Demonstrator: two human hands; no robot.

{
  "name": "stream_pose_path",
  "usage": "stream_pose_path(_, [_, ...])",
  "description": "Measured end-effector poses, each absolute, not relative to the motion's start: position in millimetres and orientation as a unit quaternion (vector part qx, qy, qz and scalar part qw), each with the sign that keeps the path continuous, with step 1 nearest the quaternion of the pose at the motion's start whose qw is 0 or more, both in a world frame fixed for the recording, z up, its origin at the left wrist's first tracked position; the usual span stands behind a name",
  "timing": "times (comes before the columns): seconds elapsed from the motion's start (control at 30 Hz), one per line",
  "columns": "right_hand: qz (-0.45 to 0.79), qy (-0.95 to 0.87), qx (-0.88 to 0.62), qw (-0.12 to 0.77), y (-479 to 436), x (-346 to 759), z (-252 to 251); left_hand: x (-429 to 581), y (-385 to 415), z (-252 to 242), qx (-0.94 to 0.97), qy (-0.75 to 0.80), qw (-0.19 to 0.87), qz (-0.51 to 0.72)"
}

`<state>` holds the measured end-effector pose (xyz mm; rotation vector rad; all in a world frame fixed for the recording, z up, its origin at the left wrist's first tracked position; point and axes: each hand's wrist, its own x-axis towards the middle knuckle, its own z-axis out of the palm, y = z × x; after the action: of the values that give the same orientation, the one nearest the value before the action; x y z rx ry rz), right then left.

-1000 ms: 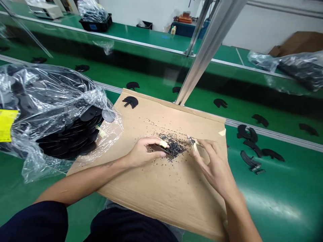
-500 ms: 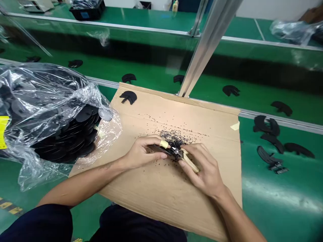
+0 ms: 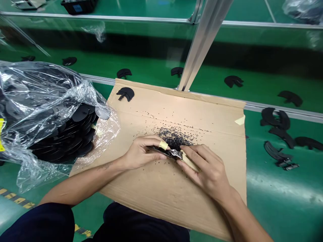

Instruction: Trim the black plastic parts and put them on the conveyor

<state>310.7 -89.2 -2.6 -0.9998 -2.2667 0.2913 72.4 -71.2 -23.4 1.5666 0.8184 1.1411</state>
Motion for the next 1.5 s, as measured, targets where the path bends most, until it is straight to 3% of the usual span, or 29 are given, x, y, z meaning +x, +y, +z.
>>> stream_pose_path(0.43, [0.039, -0.854, -0.443, 0.271, -88, 308, -7, 72, -72, -16, 0.713, 0.347, 0.431, 0.43])
stream_pose_path(0.63, [0.119, -0.824, -0.47, 0.295, -91, 303, -10, 71, -72, -17, 0.752, 0.377, 0.344, 0.416])
stream_pose_path(0.77, [0.26, -0.756, -0.485, 0.353, -90, 306, -3, 69, -67, -15, 0.621, 0.446, 0.432, 0.479])
stream_pose_path(0.93, [0.369, -0.746, -0.424, 0.357, -94, 303, 0, 74, -66, -21, 0.515, 0.408, 0.543, 0.523])
stream_pose_path(1.1, [0.274, -0.789, -0.392, 0.387, -99, 302, -6, 76, -73, -22, 0.614, 0.407, 0.509, 0.445])
stream_pose_path(1.2, [0.279, -0.799, -0.351, 0.4, -100, 303, -2, 73, -73, -19, 0.692, 0.386, 0.464, 0.395])
stream_pose_path(1.3, [0.299, -0.777, -0.349, 0.429, -99, 305, 4, 70, -71, -19, 0.677, 0.374, 0.49, 0.402])
stream_pose_path(1.4, [0.244, -0.761, -0.389, 0.457, -95, 308, 5, 69, -69, -21, 0.631, 0.379, 0.532, 0.418])
stream_pose_path(1.5, [0.164, -0.791, -0.417, 0.417, -89, 311, 1, 68, -69, -22, 0.615, 0.366, 0.557, 0.421])
